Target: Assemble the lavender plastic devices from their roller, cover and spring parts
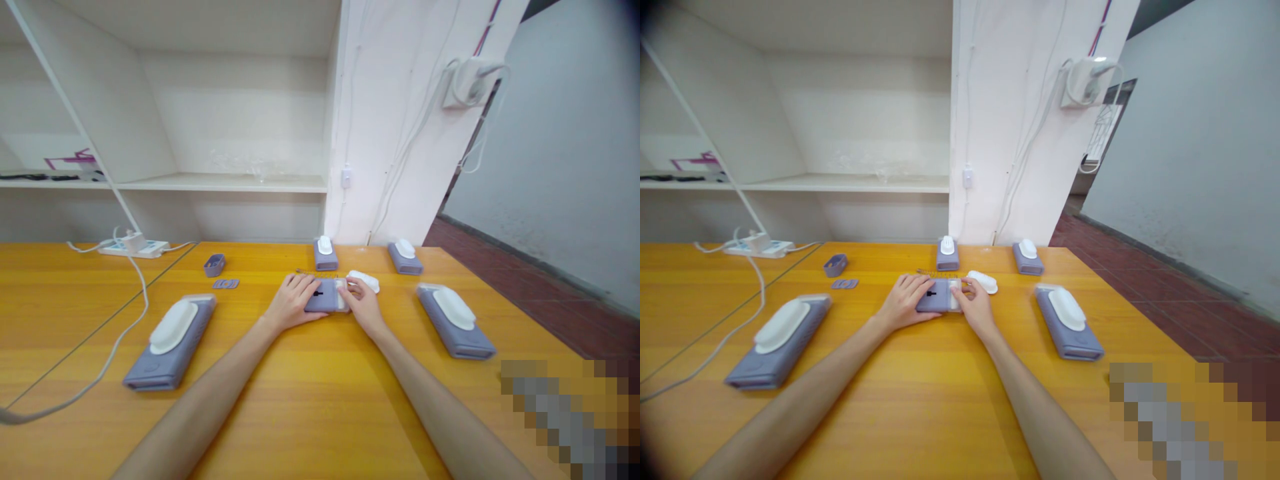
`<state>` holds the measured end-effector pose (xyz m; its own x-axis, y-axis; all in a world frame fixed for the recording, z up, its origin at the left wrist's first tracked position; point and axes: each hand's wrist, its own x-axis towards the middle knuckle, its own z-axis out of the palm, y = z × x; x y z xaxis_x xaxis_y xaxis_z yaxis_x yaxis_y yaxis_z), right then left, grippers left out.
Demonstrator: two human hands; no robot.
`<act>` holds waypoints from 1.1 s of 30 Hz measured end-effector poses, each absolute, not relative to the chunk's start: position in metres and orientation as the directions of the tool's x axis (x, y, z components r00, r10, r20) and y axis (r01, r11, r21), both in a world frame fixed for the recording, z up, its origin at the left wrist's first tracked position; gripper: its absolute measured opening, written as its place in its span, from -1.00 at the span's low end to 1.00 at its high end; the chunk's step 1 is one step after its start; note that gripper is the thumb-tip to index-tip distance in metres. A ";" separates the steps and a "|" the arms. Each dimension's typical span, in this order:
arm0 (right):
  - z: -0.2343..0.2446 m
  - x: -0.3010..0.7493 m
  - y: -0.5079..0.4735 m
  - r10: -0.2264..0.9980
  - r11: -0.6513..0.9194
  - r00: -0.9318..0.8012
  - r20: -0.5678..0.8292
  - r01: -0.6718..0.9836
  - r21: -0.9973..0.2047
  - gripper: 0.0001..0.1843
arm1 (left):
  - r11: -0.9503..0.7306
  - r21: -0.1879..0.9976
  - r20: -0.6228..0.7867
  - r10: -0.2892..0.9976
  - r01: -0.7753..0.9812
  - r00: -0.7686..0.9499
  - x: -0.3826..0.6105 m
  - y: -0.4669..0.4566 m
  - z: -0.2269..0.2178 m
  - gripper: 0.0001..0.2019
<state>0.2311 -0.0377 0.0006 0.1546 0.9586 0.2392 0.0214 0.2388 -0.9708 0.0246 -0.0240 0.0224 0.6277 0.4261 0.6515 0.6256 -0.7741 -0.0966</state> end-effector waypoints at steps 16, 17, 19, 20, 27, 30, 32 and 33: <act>-0.006 0.232 -0.035 0.963 0.249 0.096 0.253 0.056 -0.967 -0.49 | -0.789 -0.105 0.651 0.405 0.605 0.642 0.024 -0.025 0.021 -0.36; -0.007 0.232 -0.035 0.961 0.258 0.089 0.263 0.060 -0.964 -0.51 | -0.790 -0.106 0.651 0.404 0.604 0.643 0.024 -0.025 0.021 -0.36; -0.007 0.231 -0.035 0.957 0.277 0.073 0.281 0.066 -0.959 -0.53 | -0.792 -0.105 0.650 0.403 0.601 0.645 0.024 -0.026 0.022 -0.37; -0.007 0.230 -0.035 0.956 0.282 0.066 0.287 0.070 -0.957 -0.54 | -0.794 -0.104 0.648 0.403 0.599 0.646 0.024 -0.026 0.022 -0.37; -0.006 0.228 -0.036 0.951 0.294 0.064 0.301 0.109 -0.950 -0.55 | -0.793 -0.063 0.648 0.429 0.605 0.630 0.025 -0.026 0.022 -0.37; -0.004 0.228 -0.038 0.938 0.306 0.103 0.332 0.212 -0.928 -0.55 | -0.795 -0.034 0.656 0.440 0.606 0.614 0.026 -0.027 0.022 -0.36; -0.003 0.228 -0.040 0.923 0.313 0.122 0.365 0.314 -0.897 -0.56 | -0.799 -0.022 0.655 0.443 0.601 0.613 0.027 -0.028 0.023 -0.35; -0.002 0.228 -0.040 0.917 0.312 0.127 0.378 0.363 -0.878 -0.56 | -0.801 -0.018 0.653 0.444 0.598 0.613 0.027 -0.028 0.023 -0.35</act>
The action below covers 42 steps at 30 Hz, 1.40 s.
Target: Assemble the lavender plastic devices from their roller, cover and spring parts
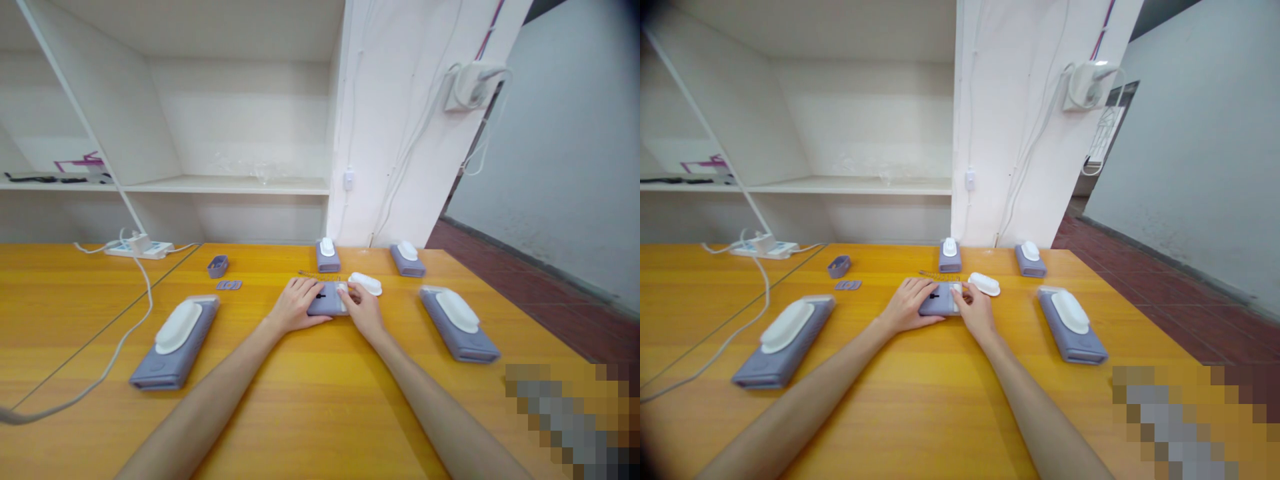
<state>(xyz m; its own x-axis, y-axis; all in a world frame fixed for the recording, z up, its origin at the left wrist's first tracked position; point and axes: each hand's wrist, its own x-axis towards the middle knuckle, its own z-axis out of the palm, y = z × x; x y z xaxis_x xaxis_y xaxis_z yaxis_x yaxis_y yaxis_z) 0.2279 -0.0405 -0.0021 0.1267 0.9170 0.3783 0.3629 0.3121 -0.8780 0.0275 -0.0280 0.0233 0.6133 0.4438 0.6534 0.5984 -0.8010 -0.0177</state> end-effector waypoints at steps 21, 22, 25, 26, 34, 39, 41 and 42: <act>0.008 0.226 -0.051 0.893 0.175 0.116 0.434 0.800 -0.573 -0.60 | -0.802 -0.005 0.573 0.487 0.597 0.659 0.029 -0.029 0.022 -0.36; 0.008 0.226 -0.051 0.894 0.172 0.116 0.433 0.803 -0.571 -0.61 | -0.801 -0.003 0.570 0.491 0.599 0.659 0.030 -0.029 0.021 -0.36; 0.007 0.227 -0.050 0.893 0.161 0.123 0.433 0.811 -0.562 -0.61 | -0.800 0.005 0.571 0.495 0.600 0.655 0.030 -0.029 0.021 -0.38; 0.006 0.227 -0.050 0.892 0.157 0.127 0.434 0.814 -0.560 -0.61 | -0.800 0.007 0.571 0.496 0.600 0.654 0.031 -0.029 0.021 -0.38; 0.004 0.233 -0.044 0.766 0.247 0.160 0.623 0.821 -0.514 -0.69 | -0.796 0.015 0.555 0.510 0.605 0.657 0.031 -0.030 0.023 -0.41; 0.003 0.251 -0.036 0.716 0.211 0.176 0.676 0.868 -0.450 -0.70 | -0.764 0.013 0.538 0.549 0.645 0.639 0.031 -0.032 0.023 -0.40; 0.000 0.257 -0.033 0.722 0.132 0.192 0.665 0.905 -0.404 -0.64 | -0.752 0.023 0.534 0.567 0.659 0.628 0.031 -0.032 0.023 -0.39; -0.002 0.260 -0.031 0.727 0.097 0.193 0.659 0.921 -0.377 -0.60 | -0.749 0.027 0.529 0.573 0.663 0.626 0.031 -0.032 0.023 -0.38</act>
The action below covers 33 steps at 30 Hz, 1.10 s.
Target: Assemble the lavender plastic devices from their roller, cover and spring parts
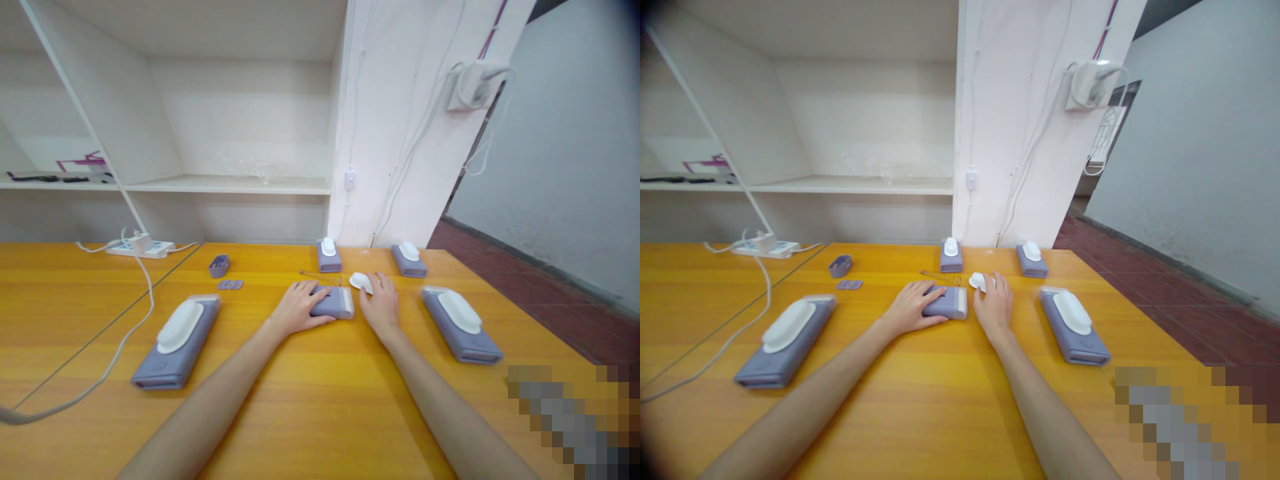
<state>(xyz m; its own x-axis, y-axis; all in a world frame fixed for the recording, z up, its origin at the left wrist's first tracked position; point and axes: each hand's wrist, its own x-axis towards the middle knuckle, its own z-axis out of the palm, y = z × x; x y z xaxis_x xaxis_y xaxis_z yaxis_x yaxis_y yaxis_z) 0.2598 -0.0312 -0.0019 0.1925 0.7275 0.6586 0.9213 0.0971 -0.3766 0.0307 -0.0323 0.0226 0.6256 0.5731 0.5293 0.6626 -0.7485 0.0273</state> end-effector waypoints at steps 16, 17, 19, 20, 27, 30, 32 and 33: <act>-0.011 0.268 -0.027 0.780 -0.053 0.350 0.518 0.862 -0.504 -0.68 | -0.781 0.084 0.509 0.567 0.618 0.647 0.031 -0.034 0.021 -0.39; -0.010 0.268 -0.027 0.762 -0.035 0.373 0.529 0.840 -0.541 -0.69 | -0.783 0.097 0.513 0.568 0.614 0.644 0.031 -0.034 0.021 -0.38; -0.005 0.266 -0.029 0.714 0.023 0.421 0.559 0.784 -0.621 -0.68 | -0.785 0.117 0.523 0.569 0.608 0.634 0.031 -0.033 0.020 -0.35; -0.003 0.265 -0.030 0.688 0.062 0.441 0.577 0.755 -0.652 -0.67 | -0.785 0.124 0.527 0.570 0.606 0.630 0.031 -0.033 0.021 -0.33; 0.011 0.237 -0.045 0.639 0.444 0.195 0.744 0.696 -0.564 -0.71 | -0.759 0.161 0.581 0.590 0.631 0.561 0.032 -0.033 0.023 -0.20; 0.008 0.225 -0.051 0.673 0.557 -0.011 0.739 0.665 -0.498 -0.72 | -0.742 0.171 0.610 0.596 0.648 0.522 0.032 -0.033 0.023 -0.17; 0.006 0.221 -0.053 0.682 0.605 -0.111 0.723 0.641 -0.472 -0.71 | -0.740 0.170 0.613 0.597 0.651 0.518 0.032 -0.033 0.023 -0.17; 0.005 0.220 -0.053 0.683 0.618 -0.138 0.718 0.633 -0.467 -0.71 | -0.740 0.169 0.611 0.597 0.651 0.520 0.032 -0.032 0.022 -0.18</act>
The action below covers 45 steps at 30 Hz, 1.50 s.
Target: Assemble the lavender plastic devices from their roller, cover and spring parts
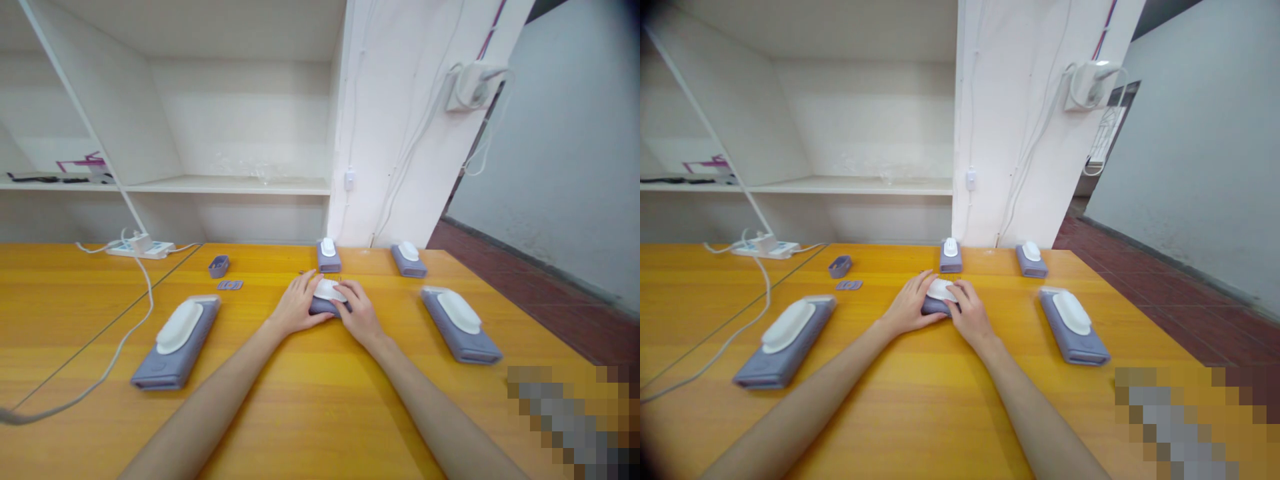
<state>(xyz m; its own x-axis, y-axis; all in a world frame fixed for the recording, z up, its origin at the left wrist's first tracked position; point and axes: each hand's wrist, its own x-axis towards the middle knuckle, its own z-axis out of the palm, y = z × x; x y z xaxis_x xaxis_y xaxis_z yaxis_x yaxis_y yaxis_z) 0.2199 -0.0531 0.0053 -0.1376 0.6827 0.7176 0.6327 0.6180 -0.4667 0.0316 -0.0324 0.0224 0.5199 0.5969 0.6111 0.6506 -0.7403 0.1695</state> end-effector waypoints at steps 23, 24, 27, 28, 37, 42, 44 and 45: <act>0.006 0.220 -0.050 0.776 0.553 -0.164 0.609 0.643 -0.530 -0.49 | -0.683 0.158 0.663 0.608 0.713 0.436 0.029 -0.025 0.016 -0.66; 0.005 0.219 -0.049 0.778 0.548 -0.159 0.608 0.645 -0.533 -0.51 | -0.674 0.153 0.662 0.613 0.723 0.432 0.029 -0.026 0.017 -0.68; 0.004 0.219 -0.049 0.777 0.547 -0.139 0.614 0.634 -0.547 -0.55 | -0.658 0.140 0.648 0.626 0.740 0.434 0.029 -0.027 0.018 -0.71; 0.003 0.219 -0.048 0.775 0.548 -0.131 0.619 0.627 -0.553 -0.55 | -0.656 0.137 0.643 0.629 0.743 0.437 0.029 -0.027 0.019 -0.71; -0.006 0.221 -0.042 0.798 0.493 -0.035 0.601 0.610 -0.620 -0.51 | -0.611 0.158 0.653 0.654 0.776 0.382 0.030 -0.031 0.020 -0.49; -0.002 0.222 -0.042 0.818 0.459 -0.055 0.572 0.661 -0.593 -0.60 | -0.505 0.243 0.642 0.724 0.829 0.253 0.030 -0.030 0.017 -0.40; -0.001 0.223 -0.041 0.832 0.432 -0.048 0.552 0.681 -0.591 -0.62 | -0.478 0.267 0.616 0.752 0.837 0.233 0.030 -0.028 0.017 -0.45; -0.001 0.224 -0.041 0.837 0.425 -0.047 0.546 0.684 -0.593 -0.62 | -0.477 0.276 0.605 0.761 0.835 0.235 0.030 -0.028 0.017 -0.47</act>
